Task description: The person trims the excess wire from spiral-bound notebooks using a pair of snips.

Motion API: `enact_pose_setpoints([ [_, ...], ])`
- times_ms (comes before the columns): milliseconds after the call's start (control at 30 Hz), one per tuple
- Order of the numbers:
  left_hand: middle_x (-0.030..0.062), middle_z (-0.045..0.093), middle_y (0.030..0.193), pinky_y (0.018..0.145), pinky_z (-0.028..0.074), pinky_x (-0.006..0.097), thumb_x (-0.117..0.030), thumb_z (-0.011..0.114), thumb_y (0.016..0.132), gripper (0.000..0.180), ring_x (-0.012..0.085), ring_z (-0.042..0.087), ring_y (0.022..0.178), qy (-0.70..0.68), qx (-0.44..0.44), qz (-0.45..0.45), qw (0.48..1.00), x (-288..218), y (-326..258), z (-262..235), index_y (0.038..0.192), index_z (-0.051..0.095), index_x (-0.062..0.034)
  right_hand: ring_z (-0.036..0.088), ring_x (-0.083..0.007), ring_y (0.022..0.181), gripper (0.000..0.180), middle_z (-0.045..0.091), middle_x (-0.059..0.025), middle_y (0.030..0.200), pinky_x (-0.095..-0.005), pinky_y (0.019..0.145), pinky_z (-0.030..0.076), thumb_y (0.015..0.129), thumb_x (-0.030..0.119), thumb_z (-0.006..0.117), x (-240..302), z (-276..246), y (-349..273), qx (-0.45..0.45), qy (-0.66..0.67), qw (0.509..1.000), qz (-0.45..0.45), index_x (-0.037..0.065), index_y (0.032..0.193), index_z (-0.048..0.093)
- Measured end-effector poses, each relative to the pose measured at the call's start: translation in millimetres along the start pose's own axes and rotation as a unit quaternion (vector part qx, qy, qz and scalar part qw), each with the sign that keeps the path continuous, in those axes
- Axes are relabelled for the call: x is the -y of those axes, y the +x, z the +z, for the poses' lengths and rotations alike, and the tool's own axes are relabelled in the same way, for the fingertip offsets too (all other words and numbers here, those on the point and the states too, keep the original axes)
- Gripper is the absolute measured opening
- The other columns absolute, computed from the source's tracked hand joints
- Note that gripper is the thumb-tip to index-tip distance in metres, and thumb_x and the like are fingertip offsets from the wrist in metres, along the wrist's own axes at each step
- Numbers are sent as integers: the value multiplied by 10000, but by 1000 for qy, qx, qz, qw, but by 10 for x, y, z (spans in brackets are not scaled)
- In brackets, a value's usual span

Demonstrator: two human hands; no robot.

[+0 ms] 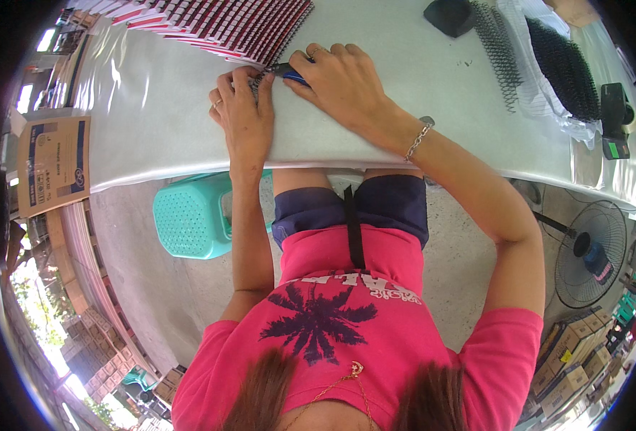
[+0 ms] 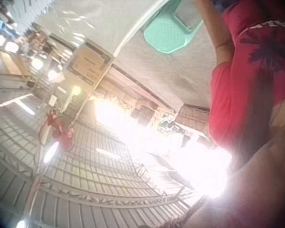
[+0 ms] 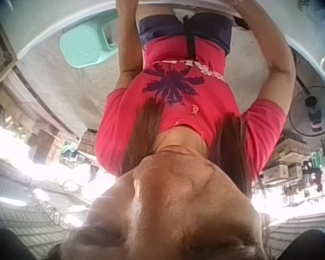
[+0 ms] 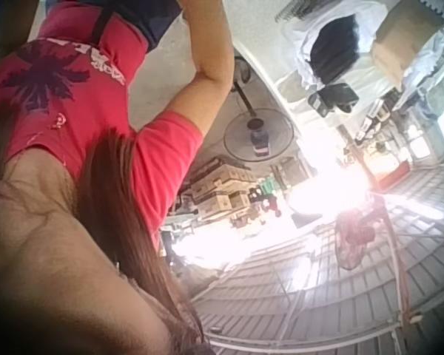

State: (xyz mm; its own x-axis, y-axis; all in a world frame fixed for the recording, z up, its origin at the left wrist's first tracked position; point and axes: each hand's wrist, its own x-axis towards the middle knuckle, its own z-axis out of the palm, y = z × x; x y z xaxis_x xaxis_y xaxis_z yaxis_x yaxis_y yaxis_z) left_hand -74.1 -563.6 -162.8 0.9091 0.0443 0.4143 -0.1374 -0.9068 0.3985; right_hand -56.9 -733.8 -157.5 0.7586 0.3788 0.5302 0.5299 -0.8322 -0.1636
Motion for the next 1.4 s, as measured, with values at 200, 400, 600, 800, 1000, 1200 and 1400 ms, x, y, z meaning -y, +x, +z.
enact_pose_setpoints([
  [200,111,541,1102,939,355,525,-287,567,994,228,346,484,1063,6,18,6,1000,-18,-59,-23,1104,561,-87,683,-299,796,317,666,-92,892,-422,705,528,928,413,632,-51,-83,-9,37,6,998,50,117,1041,632],
  [400,114,536,1102,947,353,510,-245,600,966,219,339,484,1062,-23,27,60,998,-387,-239,88,1095,556,-74,507,-334,1196,470,561,-176,1241,-488,1026,360,958,451,584,-468,-288,-229,2,-107,985,133,139,1309,582],
  [600,158,528,1153,969,356,501,-205,579,979,231,369,479,1093,-140,68,77,985,-757,-186,176,1131,554,-33,420,-369,1297,484,454,-214,1389,-506,1100,300,1005,324,532,-319,-503,-279,-64,110,986,110,90,1425,476],
  [800,144,527,1156,985,394,406,-258,466,1064,272,287,503,1088,-441,58,-62,894,-669,-111,58,1149,548,-13,439,-385,1298,563,462,-210,1400,-505,1078,322,962,359,602,42,-335,-414,-62,265,952,142,77,1428,460],
  [1000,76,501,1133,1035,385,367,-314,451,1081,296,177,483,1106,-581,6,-93,809,-325,-215,51,1165,503,-34,483,-315,1186,485,555,-132,1263,-441,964,374,884,500,649,209,-190,-380,-26,72,996,42,188,1252,613],
  [1200,69,509,1138,1036,377,361,-312,459,1079,296,166,483,1106,-539,0,-67,839,-348,-255,45,1196,490,-43,623,-250,940,317,571,-79,1064,-386,765,513,930,394,640,68,-179,-373,34,51,998,15,113,1062,574],
  [1400,75,523,1132,1018,389,331,-281,493,1066,295,170,495,1091,-507,-6,-55,860,-379,-249,48,1205,511,-22,631,-230,732,317,580,-96,892,-389,623,525,941,330,654,-50,-315,-511,-19,90,982,164,44,1045,563],
])
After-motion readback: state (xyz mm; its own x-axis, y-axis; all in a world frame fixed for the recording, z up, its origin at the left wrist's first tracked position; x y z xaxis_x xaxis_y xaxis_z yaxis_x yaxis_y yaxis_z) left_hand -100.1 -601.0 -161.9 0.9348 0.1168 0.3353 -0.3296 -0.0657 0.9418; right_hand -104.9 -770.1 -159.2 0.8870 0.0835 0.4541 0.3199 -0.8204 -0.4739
